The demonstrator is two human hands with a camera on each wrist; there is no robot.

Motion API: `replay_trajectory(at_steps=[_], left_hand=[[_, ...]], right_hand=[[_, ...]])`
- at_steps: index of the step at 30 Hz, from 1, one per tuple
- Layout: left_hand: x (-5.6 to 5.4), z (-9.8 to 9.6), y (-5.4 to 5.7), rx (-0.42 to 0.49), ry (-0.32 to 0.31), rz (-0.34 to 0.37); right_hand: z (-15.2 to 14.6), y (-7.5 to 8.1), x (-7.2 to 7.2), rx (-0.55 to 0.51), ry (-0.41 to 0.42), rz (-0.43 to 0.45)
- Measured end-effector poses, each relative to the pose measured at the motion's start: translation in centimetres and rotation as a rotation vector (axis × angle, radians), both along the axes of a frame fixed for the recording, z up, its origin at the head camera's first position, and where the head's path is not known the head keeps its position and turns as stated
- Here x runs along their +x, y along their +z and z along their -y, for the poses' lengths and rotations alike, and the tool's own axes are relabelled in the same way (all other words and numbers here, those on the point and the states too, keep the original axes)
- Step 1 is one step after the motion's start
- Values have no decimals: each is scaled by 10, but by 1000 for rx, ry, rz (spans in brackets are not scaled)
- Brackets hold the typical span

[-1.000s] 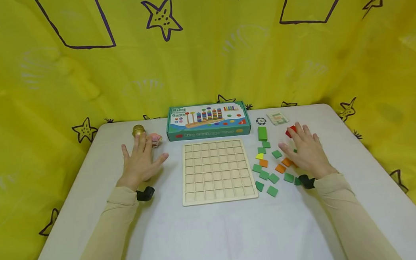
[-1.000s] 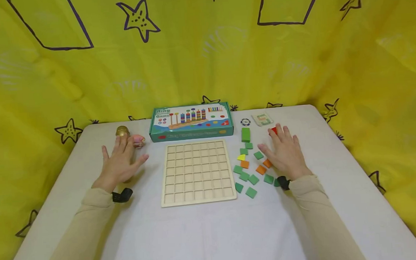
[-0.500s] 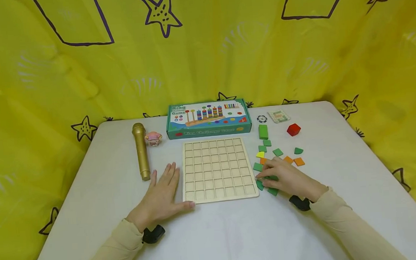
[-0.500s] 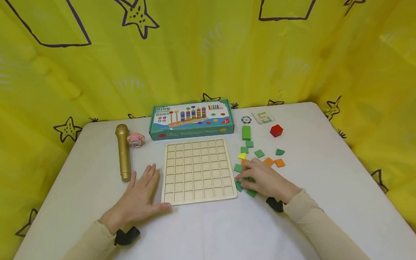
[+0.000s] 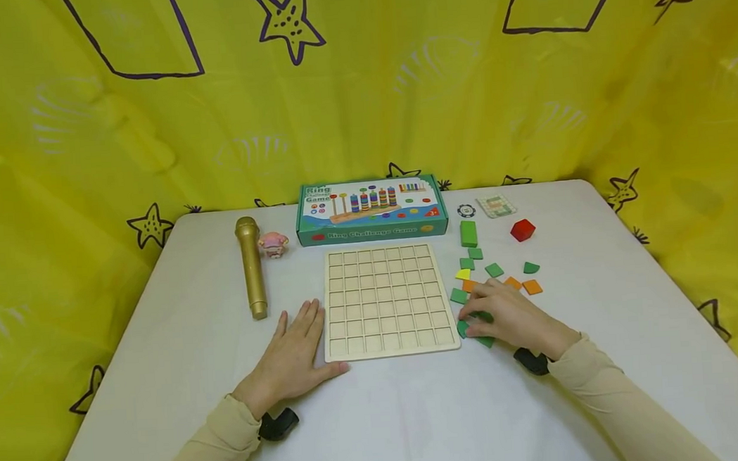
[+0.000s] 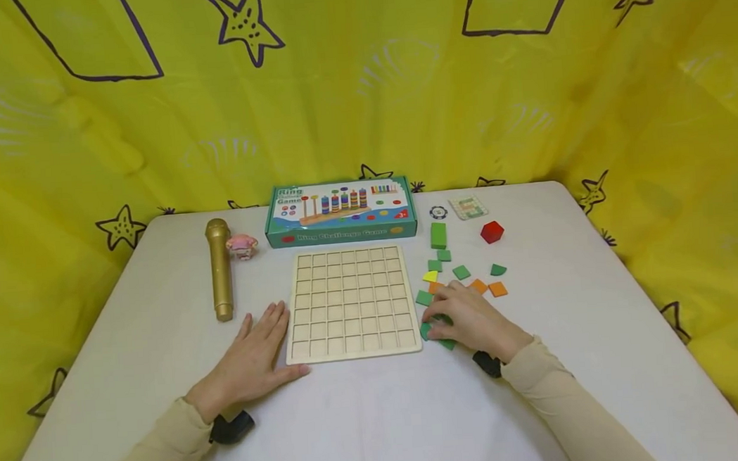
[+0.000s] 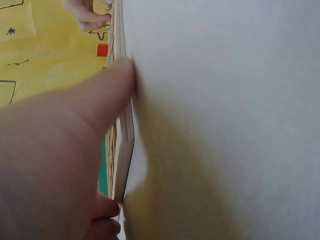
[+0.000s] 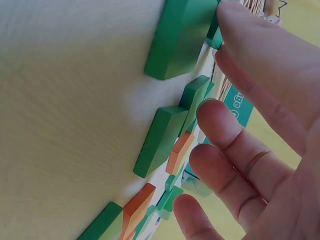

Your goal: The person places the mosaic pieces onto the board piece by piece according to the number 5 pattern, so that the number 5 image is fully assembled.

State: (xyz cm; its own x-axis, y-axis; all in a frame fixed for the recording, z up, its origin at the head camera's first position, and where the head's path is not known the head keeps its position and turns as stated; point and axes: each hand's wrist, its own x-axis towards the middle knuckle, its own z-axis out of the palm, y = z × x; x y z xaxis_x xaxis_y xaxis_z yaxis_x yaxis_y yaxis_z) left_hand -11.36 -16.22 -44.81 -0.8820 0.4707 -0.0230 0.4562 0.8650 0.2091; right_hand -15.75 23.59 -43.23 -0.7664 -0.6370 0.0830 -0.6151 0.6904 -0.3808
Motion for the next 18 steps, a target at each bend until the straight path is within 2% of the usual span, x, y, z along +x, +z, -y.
replay_trajectory(at_steps=[3, 12, 18], left_hand=[[0, 0, -1, 19, 6, 9], [0, 0, -4, 82, 6, 45], [0, 1, -3, 89, 13, 57]], right_hand=[[1, 0, 0, 7, -9, 11], [0, 0, 0, 23, 42, -4], [4, 0, 0, 56, 62, -78]])
